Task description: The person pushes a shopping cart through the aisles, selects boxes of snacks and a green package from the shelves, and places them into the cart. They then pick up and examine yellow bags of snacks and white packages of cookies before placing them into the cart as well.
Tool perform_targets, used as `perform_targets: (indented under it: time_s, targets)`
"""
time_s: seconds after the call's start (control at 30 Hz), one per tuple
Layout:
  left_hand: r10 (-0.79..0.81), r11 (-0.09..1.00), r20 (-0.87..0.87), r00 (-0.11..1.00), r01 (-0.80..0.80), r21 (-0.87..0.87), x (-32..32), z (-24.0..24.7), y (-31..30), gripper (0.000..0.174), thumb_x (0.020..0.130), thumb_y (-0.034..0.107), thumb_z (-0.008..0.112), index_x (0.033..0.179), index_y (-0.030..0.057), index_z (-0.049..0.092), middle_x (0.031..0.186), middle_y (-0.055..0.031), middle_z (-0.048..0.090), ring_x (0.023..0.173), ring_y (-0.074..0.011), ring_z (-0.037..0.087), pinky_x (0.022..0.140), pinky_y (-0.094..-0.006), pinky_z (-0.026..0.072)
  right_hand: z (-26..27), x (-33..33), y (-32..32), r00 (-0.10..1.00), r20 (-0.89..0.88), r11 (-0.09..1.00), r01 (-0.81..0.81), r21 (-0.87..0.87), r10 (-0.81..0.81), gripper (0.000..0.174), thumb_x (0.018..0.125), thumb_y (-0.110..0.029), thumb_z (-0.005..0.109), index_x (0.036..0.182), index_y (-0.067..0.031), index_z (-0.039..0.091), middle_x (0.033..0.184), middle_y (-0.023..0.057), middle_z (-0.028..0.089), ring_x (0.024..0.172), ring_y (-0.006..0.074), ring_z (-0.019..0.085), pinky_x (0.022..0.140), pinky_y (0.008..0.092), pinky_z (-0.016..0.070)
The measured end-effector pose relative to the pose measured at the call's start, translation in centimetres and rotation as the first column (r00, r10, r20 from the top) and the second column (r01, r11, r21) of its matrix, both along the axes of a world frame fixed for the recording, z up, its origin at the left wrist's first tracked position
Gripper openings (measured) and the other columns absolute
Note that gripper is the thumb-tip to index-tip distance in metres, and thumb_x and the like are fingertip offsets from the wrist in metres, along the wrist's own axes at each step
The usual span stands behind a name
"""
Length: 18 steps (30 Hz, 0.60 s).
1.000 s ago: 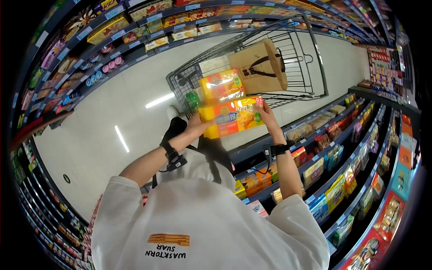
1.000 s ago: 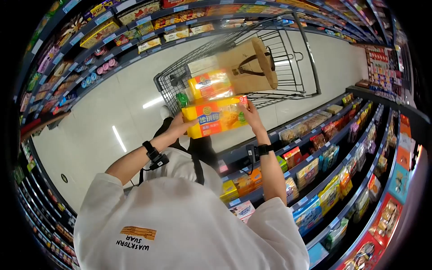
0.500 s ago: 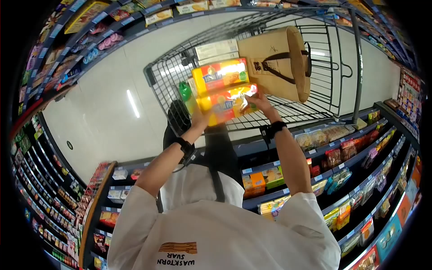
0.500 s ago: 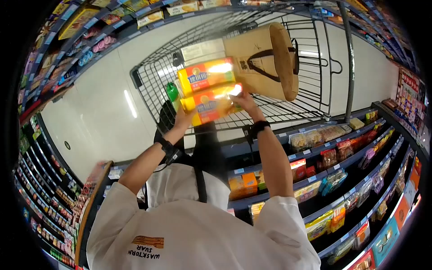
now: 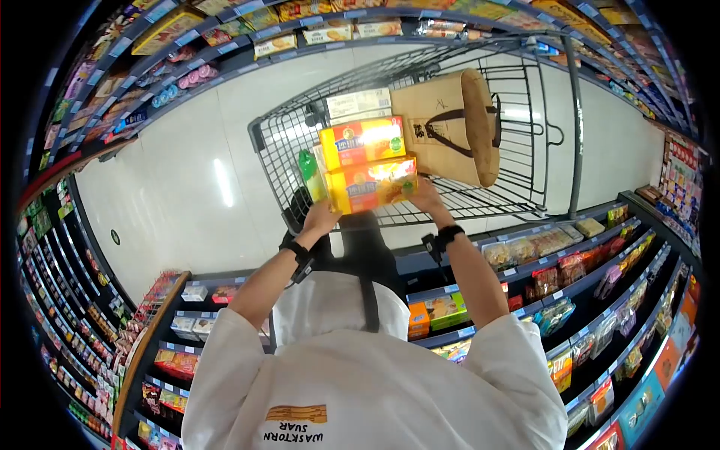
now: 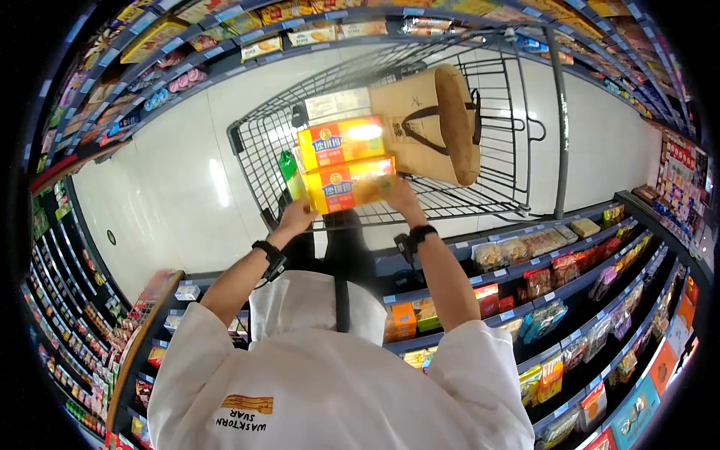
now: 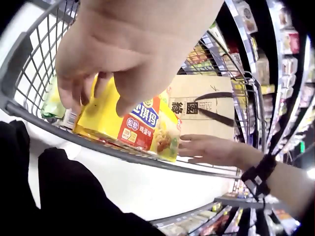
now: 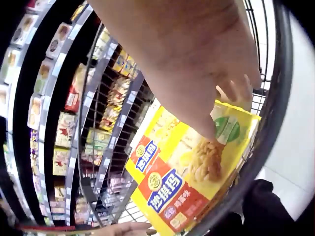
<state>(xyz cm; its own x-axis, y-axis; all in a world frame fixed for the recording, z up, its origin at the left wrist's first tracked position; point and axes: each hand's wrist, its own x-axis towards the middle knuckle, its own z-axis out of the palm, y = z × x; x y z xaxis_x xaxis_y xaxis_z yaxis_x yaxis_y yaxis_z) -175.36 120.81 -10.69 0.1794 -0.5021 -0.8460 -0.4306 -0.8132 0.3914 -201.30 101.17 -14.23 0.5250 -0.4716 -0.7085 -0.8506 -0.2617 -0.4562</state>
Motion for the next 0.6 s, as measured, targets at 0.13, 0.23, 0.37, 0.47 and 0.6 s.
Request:
perform_targets:
  time_s: [0.13, 0.23, 0.37, 0.47, 0.6]
  targets:
    - [-0.118, 0.94, 0.021, 0.993, 0.119, -0.319, 0.1, 4.5, 2.3, 0.046, 0.084, 0.043, 0.073, 0.107, 0.0046, 0.067, 0.105, -0.0168, 0.068, 0.099, -0.0335, 0.064, 0.085, -0.0421, 0.0517, 4.5, -0.3, 4.3, 0.983, -0.169, 0.994, 0.056, -0.091, -0.07, 0.041, 0.088, -0.045, 0.061, 0.109, -0.0098, 0.067, 0.108, 0.0153, 0.068, 0.106, 0.0335, 0.063, 0.099, 0.0496, 0.0436]
    - [-0.314, 0.851, -0.009, 0.949, 0.277, -0.446, 1.3, 3.8, 4.3, 0.04, 0.085, 0.035, 0.072, 0.114, 0.0067, 0.066, 0.109, -0.0137, 0.065, 0.104, -0.0332, 0.062, 0.088, -0.0421, 0.0507, 8.0, 0.0, 6.1, 0.979, -0.175, 0.985, -0.122, -0.12, 0.1, 0.042, 0.088, -0.044, 0.065, 0.116, -0.0122, 0.067, 0.11, 0.0135, 0.068, 0.11, 0.0291, 0.062, 0.099, 0.0472, 0.0458]
    - [-0.441, 0.707, 0.162, 0.883, 0.453, -0.543, 2.7, 2.7, 6.5, 0.03, 0.084, 0.022, 0.069, 0.11, 0.0061, 0.066, 0.107, -0.0123, 0.063, 0.104, -0.0326, 0.061, 0.087, -0.043, 0.0505, 9.7, -0.7, 7.9, 0.984, -0.111, 0.946, -0.168, -0.278, 0.142, 0.032, 0.093, -0.039, 0.06, 0.114, -0.017, 0.069, 0.115, 0.0052, 0.067, 0.118, 0.0247, 0.057, 0.11, 0.0566, 0.0311]
    - [-0.477, 0.687, 0.268, 0.837, 0.545, -0.481, 4.6, 2.5, 7.9, 0.021, 0.083, 0.019, 0.067, 0.099, 0.0051, 0.068, 0.099, -0.0135, 0.064, 0.097, -0.0324, 0.063, 0.085, -0.0429, 0.0514, 9.1, -1.7, 8.4, 0.985, -0.047, 0.91, -0.169, -0.378, 0.163, 0.033, 0.092, -0.039, 0.062, 0.114, -0.0158, 0.068, 0.116, 0.0054, 0.067, 0.117, 0.0264, 0.057, 0.109, 0.0547, 0.0326]
    - [-0.448, 0.652, 0.412, 0.794, 0.605, -0.456, 5.4, 3.1, 9.6, 0.015, 0.083, 0.016, 0.055, 0.077, 0.0096, 0.068, 0.084, -0.0138, 0.064, 0.089, -0.0305, 0.063, 0.078, -0.0417, 0.0502, 4.4, -4.0, 8.9, 0.853, -0.376, 0.783, -0.497, -0.374, 0.362, 0.029, 0.094, -0.037, 0.054, 0.111, -0.0184, 0.067, 0.107, 0.0085, 0.066, 0.109, 0.0276, 0.059, 0.107, 0.0575, 0.0323]
